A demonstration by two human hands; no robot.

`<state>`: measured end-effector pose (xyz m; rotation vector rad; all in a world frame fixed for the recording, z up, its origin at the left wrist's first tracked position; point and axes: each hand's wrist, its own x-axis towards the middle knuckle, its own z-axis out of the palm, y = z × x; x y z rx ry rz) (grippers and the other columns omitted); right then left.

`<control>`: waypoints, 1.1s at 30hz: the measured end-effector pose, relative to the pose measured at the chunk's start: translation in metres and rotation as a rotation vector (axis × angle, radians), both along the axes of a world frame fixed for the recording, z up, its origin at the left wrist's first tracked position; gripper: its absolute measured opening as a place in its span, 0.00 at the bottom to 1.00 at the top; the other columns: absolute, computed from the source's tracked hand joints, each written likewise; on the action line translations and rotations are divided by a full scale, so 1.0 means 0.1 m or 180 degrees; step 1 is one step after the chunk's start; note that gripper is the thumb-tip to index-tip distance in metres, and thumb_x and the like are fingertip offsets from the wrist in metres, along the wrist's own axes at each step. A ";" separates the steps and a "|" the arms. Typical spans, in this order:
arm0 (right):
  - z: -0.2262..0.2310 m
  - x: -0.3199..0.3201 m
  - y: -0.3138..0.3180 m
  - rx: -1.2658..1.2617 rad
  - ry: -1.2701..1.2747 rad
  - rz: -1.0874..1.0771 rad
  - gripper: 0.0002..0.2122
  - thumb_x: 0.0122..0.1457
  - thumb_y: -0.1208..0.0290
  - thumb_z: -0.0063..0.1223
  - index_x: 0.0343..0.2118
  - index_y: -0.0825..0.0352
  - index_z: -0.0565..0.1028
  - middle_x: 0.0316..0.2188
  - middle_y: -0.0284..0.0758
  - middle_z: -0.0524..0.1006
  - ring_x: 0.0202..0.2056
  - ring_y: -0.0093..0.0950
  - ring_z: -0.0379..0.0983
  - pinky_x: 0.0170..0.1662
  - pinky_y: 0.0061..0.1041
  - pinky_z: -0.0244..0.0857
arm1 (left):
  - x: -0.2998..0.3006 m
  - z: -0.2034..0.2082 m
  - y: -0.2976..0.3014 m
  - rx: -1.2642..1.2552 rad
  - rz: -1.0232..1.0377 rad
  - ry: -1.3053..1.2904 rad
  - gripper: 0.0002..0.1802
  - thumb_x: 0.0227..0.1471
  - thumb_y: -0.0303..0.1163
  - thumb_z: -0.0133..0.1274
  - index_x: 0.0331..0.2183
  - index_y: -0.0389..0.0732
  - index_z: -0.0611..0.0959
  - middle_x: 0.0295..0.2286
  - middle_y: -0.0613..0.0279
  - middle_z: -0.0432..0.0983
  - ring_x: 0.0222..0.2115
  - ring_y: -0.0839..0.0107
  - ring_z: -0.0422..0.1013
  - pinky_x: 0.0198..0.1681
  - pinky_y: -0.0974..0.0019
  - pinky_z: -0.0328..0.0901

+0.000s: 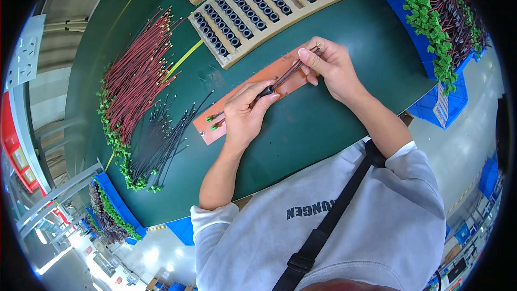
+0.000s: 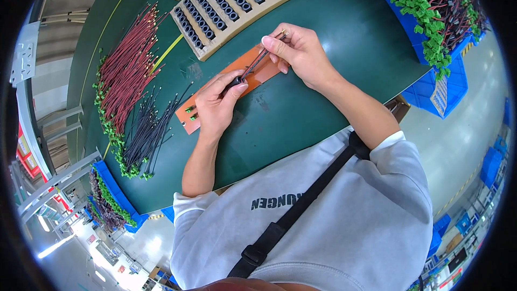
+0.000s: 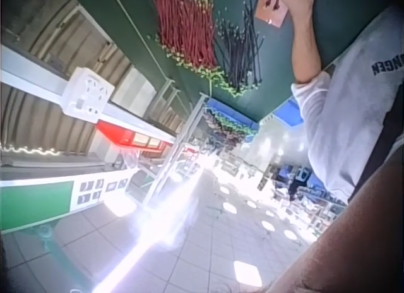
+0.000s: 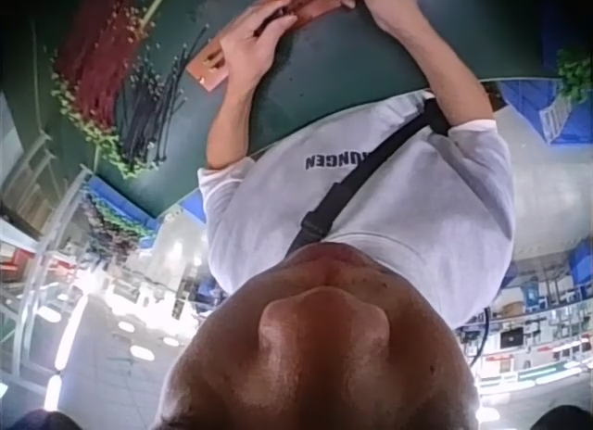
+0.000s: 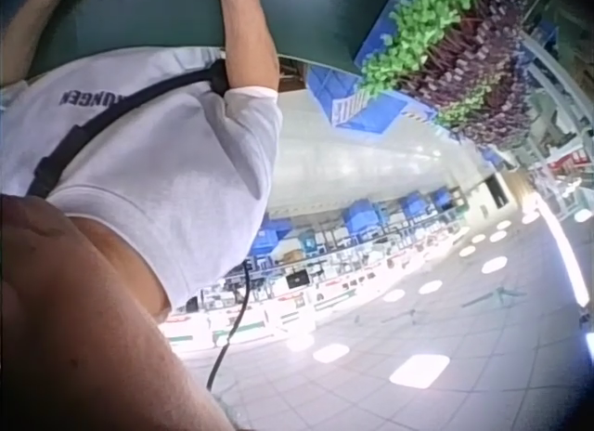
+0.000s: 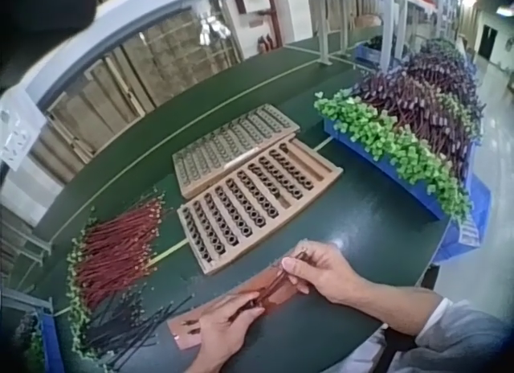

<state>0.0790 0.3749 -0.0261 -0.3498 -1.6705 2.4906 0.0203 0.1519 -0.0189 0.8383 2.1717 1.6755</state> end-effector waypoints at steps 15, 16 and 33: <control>-0.03 0.02 -0.05 0.0501 0.0141 0.0711 0.11 0.66 0.67 0.59 0.40 0.72 0.82 0.26 0.29 0.79 0.28 0.16 0.71 0.32 0.17 0.67 | -0.10 -0.05 -0.10 -0.0260 -0.0263 -0.0265 0.15 0.56 0.26 0.63 0.46 0.34 0.84 0.36 0.61 0.80 0.32 0.77 0.73 0.38 0.72 0.69; -0.05 0.02 -0.04 0.0545 0.0099 0.0638 0.11 0.67 0.67 0.58 0.40 0.72 0.82 0.27 0.29 0.79 0.28 0.16 0.71 0.32 0.17 0.67 | -0.11 -0.06 -0.12 -0.0192 -0.0346 -0.0449 0.16 0.57 0.26 0.62 0.47 0.34 0.83 0.37 0.60 0.81 0.34 0.75 0.74 0.39 0.72 0.69; -0.09 0.03 -0.04 0.2204 0.1069 -0.0019 0.10 0.66 0.66 0.57 0.34 0.66 0.85 0.24 0.29 0.81 0.31 0.22 0.79 0.52 0.32 0.64 | -0.16 0.08 -0.09 -0.0685 -0.0120 0.0486 0.15 0.50 0.20 0.62 0.43 0.34 0.86 0.30 0.55 0.80 0.30 0.69 0.75 0.38 0.69 0.69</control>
